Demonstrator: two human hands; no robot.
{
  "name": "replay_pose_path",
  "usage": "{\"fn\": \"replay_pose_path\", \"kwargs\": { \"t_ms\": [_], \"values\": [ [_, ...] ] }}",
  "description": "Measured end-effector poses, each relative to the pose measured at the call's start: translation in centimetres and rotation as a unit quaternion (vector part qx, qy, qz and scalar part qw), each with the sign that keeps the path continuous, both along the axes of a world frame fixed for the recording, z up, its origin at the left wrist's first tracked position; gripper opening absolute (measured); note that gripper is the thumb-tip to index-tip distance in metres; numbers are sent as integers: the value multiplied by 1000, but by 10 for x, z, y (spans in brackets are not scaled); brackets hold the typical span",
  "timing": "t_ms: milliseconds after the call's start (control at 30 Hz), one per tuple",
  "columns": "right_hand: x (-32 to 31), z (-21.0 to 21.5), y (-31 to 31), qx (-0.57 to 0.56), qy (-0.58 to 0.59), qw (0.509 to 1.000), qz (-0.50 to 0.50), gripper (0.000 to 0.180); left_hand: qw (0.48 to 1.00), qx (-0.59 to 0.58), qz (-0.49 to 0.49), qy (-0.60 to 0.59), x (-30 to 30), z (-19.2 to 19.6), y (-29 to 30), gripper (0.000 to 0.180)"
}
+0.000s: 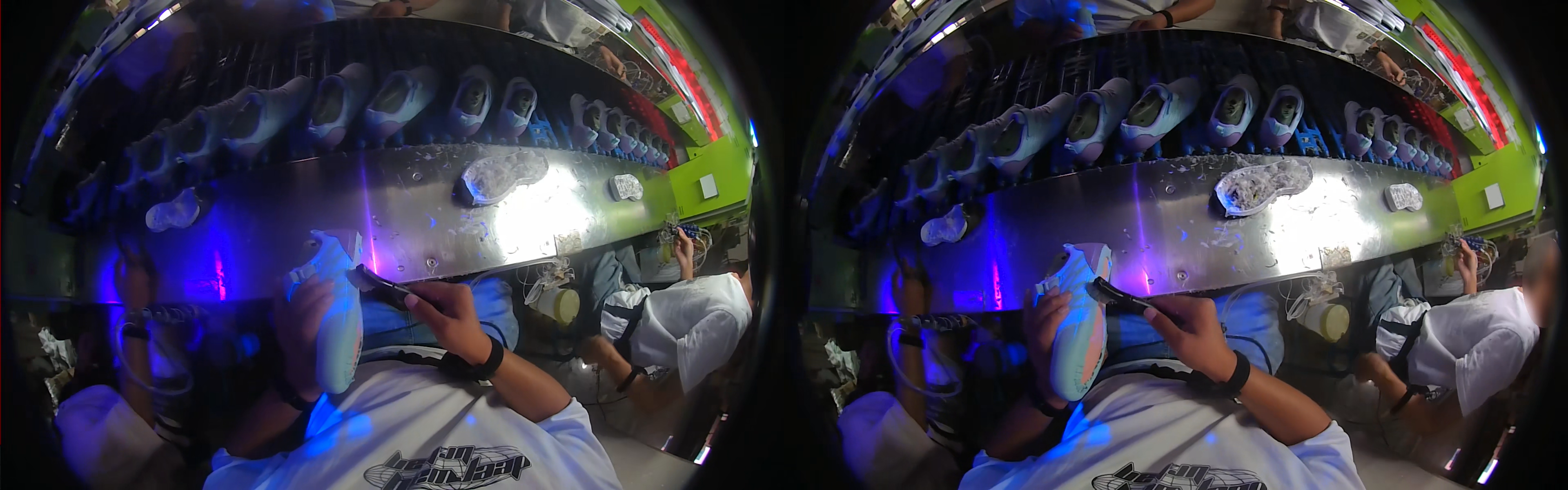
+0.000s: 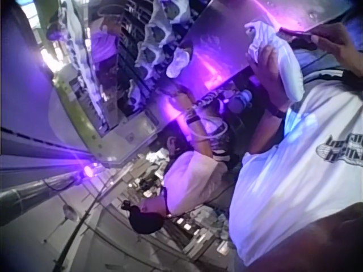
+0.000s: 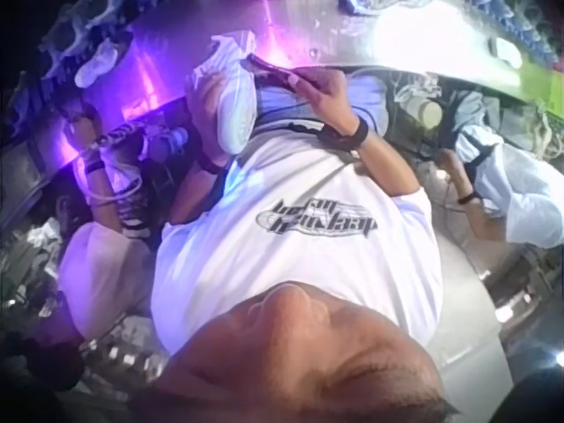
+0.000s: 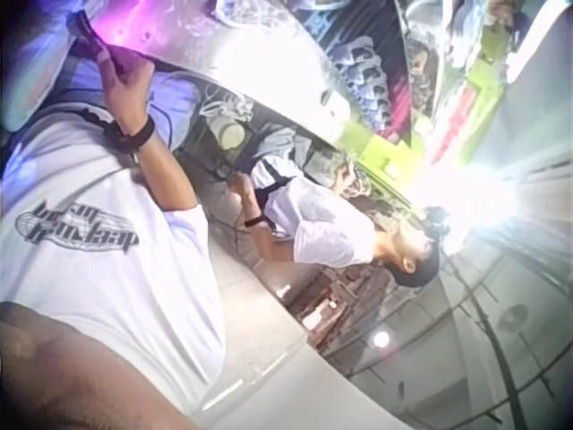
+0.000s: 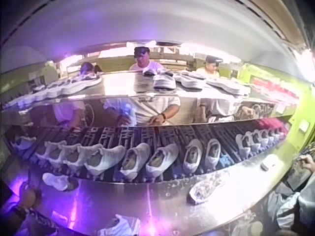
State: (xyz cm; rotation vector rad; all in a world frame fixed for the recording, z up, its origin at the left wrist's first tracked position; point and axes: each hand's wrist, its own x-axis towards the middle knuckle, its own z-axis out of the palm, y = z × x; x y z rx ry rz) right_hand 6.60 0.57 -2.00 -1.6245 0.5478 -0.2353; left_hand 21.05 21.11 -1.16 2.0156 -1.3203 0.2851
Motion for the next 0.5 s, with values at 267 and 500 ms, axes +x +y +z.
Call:
{"fn": "replay_pose_path", "kwargs": {
  "t_ms": [267,500],
  "values": [
    [14,7,-5,-130,45,990,-2,24,1000,-4,14,-1,-4,-4,0,59],
    [-21,48,-7,43,60,994,81,25,999,40,14,-18,-6,8,-6,63]
  ]
}}
